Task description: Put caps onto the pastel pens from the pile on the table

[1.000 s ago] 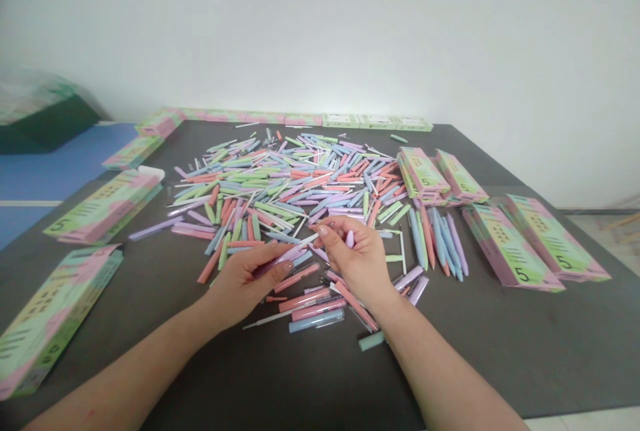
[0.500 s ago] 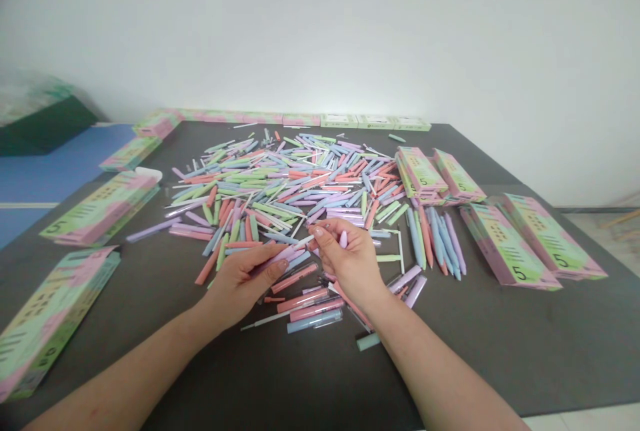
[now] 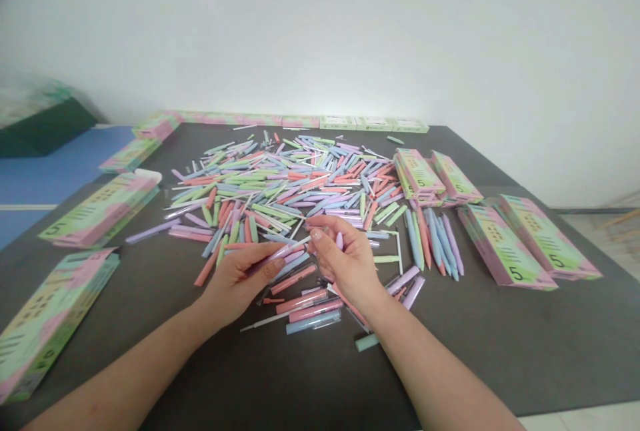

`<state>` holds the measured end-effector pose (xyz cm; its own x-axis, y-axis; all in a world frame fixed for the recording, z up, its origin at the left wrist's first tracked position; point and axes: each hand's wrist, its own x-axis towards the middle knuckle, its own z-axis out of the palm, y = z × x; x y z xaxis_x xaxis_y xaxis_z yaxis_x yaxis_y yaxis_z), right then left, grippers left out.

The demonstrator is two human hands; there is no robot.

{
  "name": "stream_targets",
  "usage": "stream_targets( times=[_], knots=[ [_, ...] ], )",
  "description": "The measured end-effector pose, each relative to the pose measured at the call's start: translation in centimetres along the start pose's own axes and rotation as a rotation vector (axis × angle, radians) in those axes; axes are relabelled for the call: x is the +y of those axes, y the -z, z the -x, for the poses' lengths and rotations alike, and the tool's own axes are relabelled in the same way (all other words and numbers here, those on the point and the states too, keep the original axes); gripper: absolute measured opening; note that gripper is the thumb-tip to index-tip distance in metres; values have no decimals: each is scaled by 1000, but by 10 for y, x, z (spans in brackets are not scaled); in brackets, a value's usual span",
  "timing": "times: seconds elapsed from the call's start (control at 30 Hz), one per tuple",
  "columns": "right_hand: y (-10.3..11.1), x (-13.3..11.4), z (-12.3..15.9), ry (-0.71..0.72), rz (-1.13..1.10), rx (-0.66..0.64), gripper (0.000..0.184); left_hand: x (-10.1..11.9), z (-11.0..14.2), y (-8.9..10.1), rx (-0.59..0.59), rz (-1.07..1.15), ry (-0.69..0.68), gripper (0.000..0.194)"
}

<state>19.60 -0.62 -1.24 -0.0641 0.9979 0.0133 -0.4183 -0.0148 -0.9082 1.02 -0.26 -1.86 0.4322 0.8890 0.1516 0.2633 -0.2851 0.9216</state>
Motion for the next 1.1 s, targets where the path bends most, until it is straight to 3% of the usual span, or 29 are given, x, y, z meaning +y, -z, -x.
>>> stream_targets(
  times=[0.33,0.6,1.1],
  knots=[
    [14,-22,-9,68,-193,139,19,-3,2,1,-25,-11,18,30],
    [12,-32,-11,194,-231,98,24,-5,3,0,5,-42,-25,29],
    [12,-31,-14,232,-329,148,27,-4,2,1,11,-22,-59,26]
  ],
)
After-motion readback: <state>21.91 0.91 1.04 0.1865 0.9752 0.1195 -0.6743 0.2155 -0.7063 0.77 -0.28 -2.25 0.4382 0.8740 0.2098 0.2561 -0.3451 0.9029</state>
